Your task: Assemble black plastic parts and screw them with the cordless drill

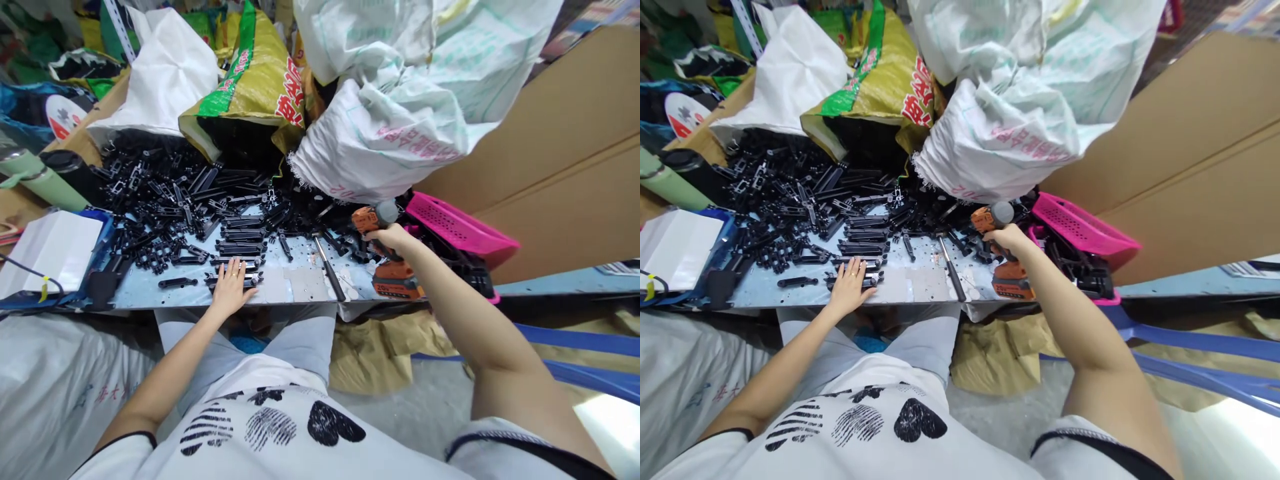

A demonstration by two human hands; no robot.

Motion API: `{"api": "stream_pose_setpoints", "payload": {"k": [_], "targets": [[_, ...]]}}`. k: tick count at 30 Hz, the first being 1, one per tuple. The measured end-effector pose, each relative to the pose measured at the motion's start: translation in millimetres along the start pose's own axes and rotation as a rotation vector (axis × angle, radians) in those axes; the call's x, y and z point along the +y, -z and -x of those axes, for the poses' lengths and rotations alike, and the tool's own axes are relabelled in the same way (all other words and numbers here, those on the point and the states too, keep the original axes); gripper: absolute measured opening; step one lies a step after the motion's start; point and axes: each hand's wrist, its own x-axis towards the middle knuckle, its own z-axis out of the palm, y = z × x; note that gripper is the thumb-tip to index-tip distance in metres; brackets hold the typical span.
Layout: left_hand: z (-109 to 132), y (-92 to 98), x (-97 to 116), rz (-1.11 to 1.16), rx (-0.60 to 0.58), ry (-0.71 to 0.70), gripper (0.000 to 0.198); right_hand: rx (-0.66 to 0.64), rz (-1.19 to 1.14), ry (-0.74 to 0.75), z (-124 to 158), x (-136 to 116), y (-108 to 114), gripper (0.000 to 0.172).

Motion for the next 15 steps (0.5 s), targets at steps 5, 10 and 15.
{"api": "stream_pose_setpoints", "payload": {"k": [5, 10, 15], "targets": [[15.1, 17.6, -17.4, 0.068, 0.141, -0.011, 0.047, 0.041, -0.142, -0.026, -23.7, 35.3, -3.1, 0.017], [43.6, 26.0, -49.4, 0.089, 0.215, 0.161, 0.033, 0.052, -0.128, -0.056, -26.7, 57.6, -5.6, 0.023], [54.4, 12.7, -67.7, 0.249, 0.187, 0.123, 0.029, 0.109, -0.133, -0.024, -36.0, 49.9, -14.6, 0.028]]}}
